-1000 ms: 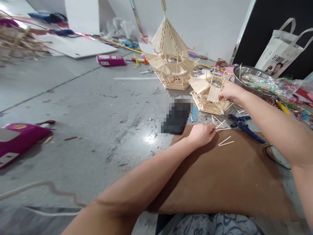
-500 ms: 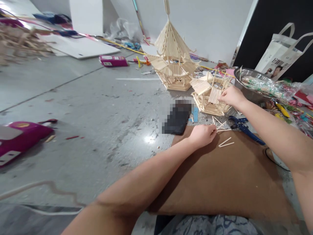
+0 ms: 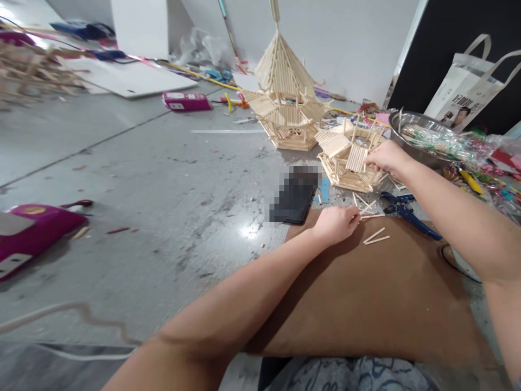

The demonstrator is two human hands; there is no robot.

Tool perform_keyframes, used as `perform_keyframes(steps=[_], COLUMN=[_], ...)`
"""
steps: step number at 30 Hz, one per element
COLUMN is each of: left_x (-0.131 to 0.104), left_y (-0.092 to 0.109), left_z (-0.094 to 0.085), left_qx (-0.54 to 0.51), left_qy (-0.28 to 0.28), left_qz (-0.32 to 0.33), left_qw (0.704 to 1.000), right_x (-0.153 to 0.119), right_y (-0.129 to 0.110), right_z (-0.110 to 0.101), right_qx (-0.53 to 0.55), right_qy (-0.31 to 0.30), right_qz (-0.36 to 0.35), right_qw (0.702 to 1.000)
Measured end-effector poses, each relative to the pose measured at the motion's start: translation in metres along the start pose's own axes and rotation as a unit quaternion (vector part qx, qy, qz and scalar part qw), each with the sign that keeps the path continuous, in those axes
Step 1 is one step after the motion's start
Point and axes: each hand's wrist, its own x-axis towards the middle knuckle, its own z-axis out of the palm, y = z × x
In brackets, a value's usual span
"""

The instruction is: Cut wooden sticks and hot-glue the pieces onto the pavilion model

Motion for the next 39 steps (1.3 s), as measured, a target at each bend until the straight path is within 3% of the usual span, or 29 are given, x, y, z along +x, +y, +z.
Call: perform_keyframes(steps=[3,8,13,17,20,25,28,34,39], left_x=[0.0,0.003,0.011,0.013,0.012,0.011,0.012,0.011,0.009], left_y=[-0.001,-0.007,-0.017,-0.022,-0.022,-0.021,-0.021,-0.02,-0.018], left_z=[-0.003,-0.006,-0.007,-0.01,-0.011,-0.006,-0.003,0.001,0.001], left_qx=[-0.011,-0.059,-0.182,-0.239,-0.264,-0.27,-0.254,-0.21,-0.184], left_qy=[0.011,0.04,0.067,0.099,0.12,0.153,0.159,0.145,0.147], left_qz=[-0.004,-0.031,-0.061,-0.075,-0.073,-0.057,-0.045,-0.015,0.004], left_qw=[1.0,0.997,0.979,0.963,0.954,0.949,0.953,0.967,0.972], right_x=[-0.013,-0.059,-0.087,-0.088,-0.085,-0.076,-0.071,-0.067,-0.067], right_y=[-0.001,0.013,0.052,0.073,0.08,0.105,0.132,0.169,0.165], right_z=[-0.007,-0.014,0.013,0.036,0.04,0.021,0.006,-0.003,0.0], right_qx=[-0.014,-0.08,-0.127,-0.142,-0.119,-0.042,-0.074,-0.191,-0.222], right_qy=[0.015,0.057,0.024,0.014,0.042,0.124,0.162,0.091,0.131], right_qz=[-0.002,-0.074,-0.034,-0.008,0.004,0.045,0.095,0.177,0.202], right_qw=[1.0,0.992,0.991,0.99,0.992,0.99,0.98,0.961,0.945])
